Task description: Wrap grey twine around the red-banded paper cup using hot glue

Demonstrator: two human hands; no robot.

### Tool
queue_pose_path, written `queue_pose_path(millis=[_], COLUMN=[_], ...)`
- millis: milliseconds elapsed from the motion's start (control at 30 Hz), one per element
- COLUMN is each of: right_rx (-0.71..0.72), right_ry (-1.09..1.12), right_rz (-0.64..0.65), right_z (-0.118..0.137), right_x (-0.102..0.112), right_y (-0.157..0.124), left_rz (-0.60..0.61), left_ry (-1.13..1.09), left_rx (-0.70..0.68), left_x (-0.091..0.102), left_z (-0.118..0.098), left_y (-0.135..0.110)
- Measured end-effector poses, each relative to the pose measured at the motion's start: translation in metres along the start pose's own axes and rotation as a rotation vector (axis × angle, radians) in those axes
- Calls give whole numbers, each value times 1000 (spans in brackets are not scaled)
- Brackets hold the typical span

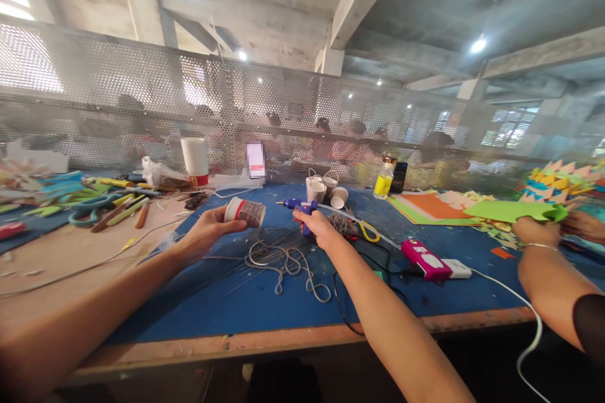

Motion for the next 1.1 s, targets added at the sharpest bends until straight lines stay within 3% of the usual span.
queue_pose_path(millis=[233,367,433,533,633,733,800,867,1000,1100], right_rx=[-36,-24,14,132,310,418,355,220,36,12], right_ry=[-164,-332,-477,-905,-1134,-876,-552,-277,13,23], right_rz=[25,-24,-108,-308,-397,-208,53,211,421,437], right_z=[-8,-7,0,25,51,58,48,35,19,17], right_x=[-3,5,14,23,11,-14,-40,-61,-92,-93], right_y=[7,7,3,-12,-27,-31,-28,-29,-40,-42], left_rz=[-6,-22,-19,-16,-12,9,18,27,54,55], left_ry=[-67,-74,-77,-95,-130,-148,-151,-158,-133,-99], left_rx=[13,23,20,22,30,34,32,19,-10,-15], left_x=[-3,-2,-2,-2,-3,-7,-9,-11,-14,-13], left_z=[-1,-2,-1,2,3,1,-1,-3,-3,-1], left_y=[1,0,0,0,0,-1,-2,-3,-5,-5])
Point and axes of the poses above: each hand's wrist, its own y-axis towards the middle knuckle, its own x-axis out of the back of the hand, z = x × y, the point moved 9 cm from there along y, towards the middle knuckle, and after that the axes turned 5 degrees about z, right-handed, at the moved point
